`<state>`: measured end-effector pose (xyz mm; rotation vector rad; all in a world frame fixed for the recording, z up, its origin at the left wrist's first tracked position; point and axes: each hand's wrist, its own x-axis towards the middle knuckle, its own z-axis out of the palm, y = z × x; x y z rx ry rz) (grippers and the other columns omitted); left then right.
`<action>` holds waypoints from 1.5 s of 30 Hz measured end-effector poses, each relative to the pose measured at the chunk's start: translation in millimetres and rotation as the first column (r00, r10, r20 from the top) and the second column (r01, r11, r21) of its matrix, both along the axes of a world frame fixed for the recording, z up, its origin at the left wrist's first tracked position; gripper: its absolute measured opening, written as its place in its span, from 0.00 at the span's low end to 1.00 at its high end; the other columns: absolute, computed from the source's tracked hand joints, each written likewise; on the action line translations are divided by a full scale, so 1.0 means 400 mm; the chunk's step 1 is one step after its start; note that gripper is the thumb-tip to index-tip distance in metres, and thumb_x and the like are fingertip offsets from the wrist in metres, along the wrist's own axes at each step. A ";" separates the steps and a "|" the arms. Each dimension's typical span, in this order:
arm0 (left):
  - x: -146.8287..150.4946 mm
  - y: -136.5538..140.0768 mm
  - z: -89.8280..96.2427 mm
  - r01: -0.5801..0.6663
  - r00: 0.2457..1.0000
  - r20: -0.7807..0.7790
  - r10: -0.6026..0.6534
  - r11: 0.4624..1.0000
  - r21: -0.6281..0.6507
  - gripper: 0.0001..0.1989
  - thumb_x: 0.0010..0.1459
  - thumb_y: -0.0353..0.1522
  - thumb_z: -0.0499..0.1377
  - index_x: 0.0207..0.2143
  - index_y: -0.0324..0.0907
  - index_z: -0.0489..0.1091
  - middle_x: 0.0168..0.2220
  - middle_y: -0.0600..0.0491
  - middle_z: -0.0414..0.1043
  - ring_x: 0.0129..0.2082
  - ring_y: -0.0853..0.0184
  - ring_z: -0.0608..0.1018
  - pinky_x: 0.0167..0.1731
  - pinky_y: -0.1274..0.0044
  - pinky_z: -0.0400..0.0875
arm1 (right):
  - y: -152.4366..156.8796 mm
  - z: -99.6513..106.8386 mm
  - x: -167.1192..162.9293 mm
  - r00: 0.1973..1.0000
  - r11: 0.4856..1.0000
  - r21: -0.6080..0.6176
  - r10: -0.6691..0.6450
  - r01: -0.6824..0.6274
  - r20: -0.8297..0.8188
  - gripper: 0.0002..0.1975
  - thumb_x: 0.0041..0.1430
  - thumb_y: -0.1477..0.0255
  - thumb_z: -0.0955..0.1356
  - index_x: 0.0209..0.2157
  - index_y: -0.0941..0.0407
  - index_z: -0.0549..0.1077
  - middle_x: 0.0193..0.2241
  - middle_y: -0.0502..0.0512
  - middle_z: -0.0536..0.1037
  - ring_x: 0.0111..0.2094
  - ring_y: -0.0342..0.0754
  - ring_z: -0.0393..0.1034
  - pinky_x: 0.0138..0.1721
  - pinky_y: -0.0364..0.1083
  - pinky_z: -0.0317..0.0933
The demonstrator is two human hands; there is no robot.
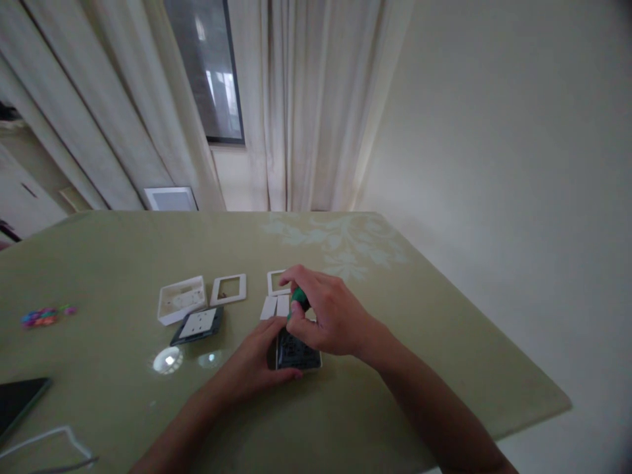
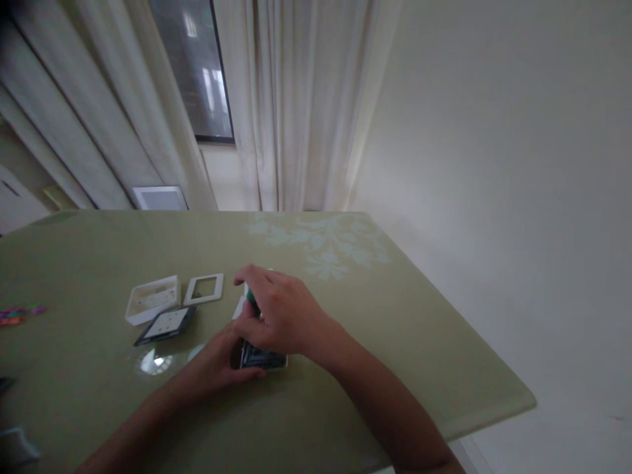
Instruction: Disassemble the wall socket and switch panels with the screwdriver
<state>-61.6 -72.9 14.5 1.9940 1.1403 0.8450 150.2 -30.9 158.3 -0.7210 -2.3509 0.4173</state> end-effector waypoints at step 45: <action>0.022 -0.002 -0.007 -0.048 0.998 -0.032 0.052 0.992 0.116 0.33 0.58 0.37 0.74 0.64 0.49 0.71 0.64 0.46 0.75 0.62 0.46 0.77 0.62 0.58 0.74 | -0.011 0.035 0.006 0.981 0.995 0.076 0.049 -0.065 0.189 0.06 0.75 0.66 0.64 0.46 0.53 0.70 0.40 0.54 0.80 0.41 0.50 0.72 0.43 0.47 0.61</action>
